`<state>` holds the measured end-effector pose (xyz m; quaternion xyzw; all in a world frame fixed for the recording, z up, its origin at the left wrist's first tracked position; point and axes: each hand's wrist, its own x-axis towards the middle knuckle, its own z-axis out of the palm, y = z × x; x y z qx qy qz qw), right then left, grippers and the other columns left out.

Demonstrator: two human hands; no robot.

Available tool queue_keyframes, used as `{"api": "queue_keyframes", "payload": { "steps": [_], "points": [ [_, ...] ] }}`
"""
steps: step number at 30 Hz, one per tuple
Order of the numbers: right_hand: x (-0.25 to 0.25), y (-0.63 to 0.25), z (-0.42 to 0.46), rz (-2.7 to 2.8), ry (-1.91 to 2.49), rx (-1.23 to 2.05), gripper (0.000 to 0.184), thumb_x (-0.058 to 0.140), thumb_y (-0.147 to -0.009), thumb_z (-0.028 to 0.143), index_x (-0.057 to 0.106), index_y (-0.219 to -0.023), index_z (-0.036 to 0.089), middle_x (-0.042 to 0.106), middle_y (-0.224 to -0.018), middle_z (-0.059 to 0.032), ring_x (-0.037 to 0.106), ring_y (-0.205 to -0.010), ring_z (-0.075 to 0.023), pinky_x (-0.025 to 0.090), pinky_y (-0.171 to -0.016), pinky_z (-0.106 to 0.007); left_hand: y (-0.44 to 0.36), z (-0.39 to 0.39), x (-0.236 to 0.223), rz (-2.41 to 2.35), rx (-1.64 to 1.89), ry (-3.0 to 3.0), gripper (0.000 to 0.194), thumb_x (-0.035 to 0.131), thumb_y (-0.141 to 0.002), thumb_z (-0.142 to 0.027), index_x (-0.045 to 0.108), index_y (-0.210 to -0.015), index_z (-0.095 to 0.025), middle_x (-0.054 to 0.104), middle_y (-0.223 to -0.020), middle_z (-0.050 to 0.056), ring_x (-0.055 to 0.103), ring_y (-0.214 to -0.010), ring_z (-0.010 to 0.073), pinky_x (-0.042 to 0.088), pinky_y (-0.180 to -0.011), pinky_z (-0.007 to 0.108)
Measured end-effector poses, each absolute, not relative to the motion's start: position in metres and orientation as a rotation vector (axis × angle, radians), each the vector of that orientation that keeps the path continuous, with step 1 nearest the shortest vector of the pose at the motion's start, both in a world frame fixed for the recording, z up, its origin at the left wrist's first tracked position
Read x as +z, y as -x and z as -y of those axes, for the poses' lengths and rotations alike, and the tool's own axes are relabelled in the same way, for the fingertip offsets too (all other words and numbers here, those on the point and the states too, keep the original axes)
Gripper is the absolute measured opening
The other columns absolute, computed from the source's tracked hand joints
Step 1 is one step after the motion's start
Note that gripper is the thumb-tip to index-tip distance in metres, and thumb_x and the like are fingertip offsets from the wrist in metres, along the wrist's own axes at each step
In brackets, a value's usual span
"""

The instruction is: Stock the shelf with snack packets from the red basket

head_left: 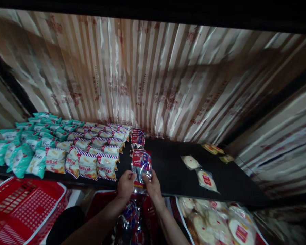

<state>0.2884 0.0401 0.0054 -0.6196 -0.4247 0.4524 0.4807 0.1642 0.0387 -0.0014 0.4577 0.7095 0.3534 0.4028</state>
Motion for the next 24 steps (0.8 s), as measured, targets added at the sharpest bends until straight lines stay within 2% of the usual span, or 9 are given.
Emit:
{"api": "queue_keyframes", "payload": {
  "steps": [3,6,9,12,18,24],
  "points": [
    [0.006,-0.285,-0.062,1.101,1.584,0.977,0.071,0.057,-0.071,0.042,0.041,-0.134,0.014,0.07,-0.093,-0.0074,0.065,-0.077,-0.0214,0.049,-0.07,-0.03,-0.166,-0.057,0.013,-1.937,0.757,-1.275,0.018,0.048,-0.086,-0.03,0.062,-0.091,-0.02,0.07,-0.084,0.002,0.064,-0.079,0.0138,0.042,-0.066,0.022],
    [0.006,-0.282,-0.084,1.176,1.643,0.91,0.073,0.053,-0.074,0.036,0.032,-0.141,0.015,0.07,-0.085,-0.0044,0.063,-0.066,-0.0189,0.048,-0.066,-0.029,-0.167,-0.076,0.023,-2.001,0.686,-1.26,0.022,0.048,-0.086,-0.028,0.06,-0.103,-0.02,0.071,-0.096,0.005,0.065,-0.089,0.0161,0.043,-0.073,0.023],
    [0.0,-0.279,-0.105,1.252,1.644,0.854,0.065,0.052,-0.074,0.034,0.042,-0.136,0.017,0.068,-0.085,-0.0044,0.06,-0.063,-0.0179,0.047,-0.067,-0.03,-0.168,-0.093,0.026,-2.038,0.657,-1.239,0.029,0.048,-0.086,-0.028,0.056,-0.112,-0.019,0.069,-0.104,0.008,0.064,-0.096,0.0191,0.043,-0.077,0.027],
    [-0.009,-0.277,-0.123,1.361,1.672,0.706,0.055,0.048,-0.076,0.031,0.052,-0.128,0.014,0.065,-0.101,-0.0103,0.061,-0.076,-0.0198,0.047,-0.075,-0.032,-0.169,-0.107,0.029,-2.06,0.641,-1.234,0.032,0.048,-0.085,-0.029,0.055,-0.115,-0.02,0.07,-0.104,0.008,0.064,-0.096,0.0206,0.044,-0.077,0.028],
    [-0.013,-0.273,-0.143,1.561,1.772,0.43,0.049,0.041,-0.08,0.024,0.054,-0.125,0.01,0.062,-0.11,-0.0151,0.056,-0.099,-0.025,0.042,-0.088,-0.035,-0.173,-0.123,0.031,-2.1,0.619,-1.237,0.034,0.047,-0.086,-0.029,0.053,-0.118,-0.022,0.068,-0.109,0.009,0.064,-0.098,0.0221,0.044,-0.077,0.03],
    [-0.023,-0.273,-0.136,1.658,1.866,0.383,0.047,0.042,-0.081,0.024,0.054,-0.125,0.011,0.057,-0.12,-0.0139,0.048,-0.109,-0.0261,0.037,-0.093,-0.035,-0.173,-0.119,0.019,-2.115,0.577,-1.25,0.033,0.046,-0.086,-0.026,0.055,-0.117,-0.019,0.068,-0.108,0.012,0.064,-0.098,0.0247,0.044,-0.079,0.032]
  ]
}}
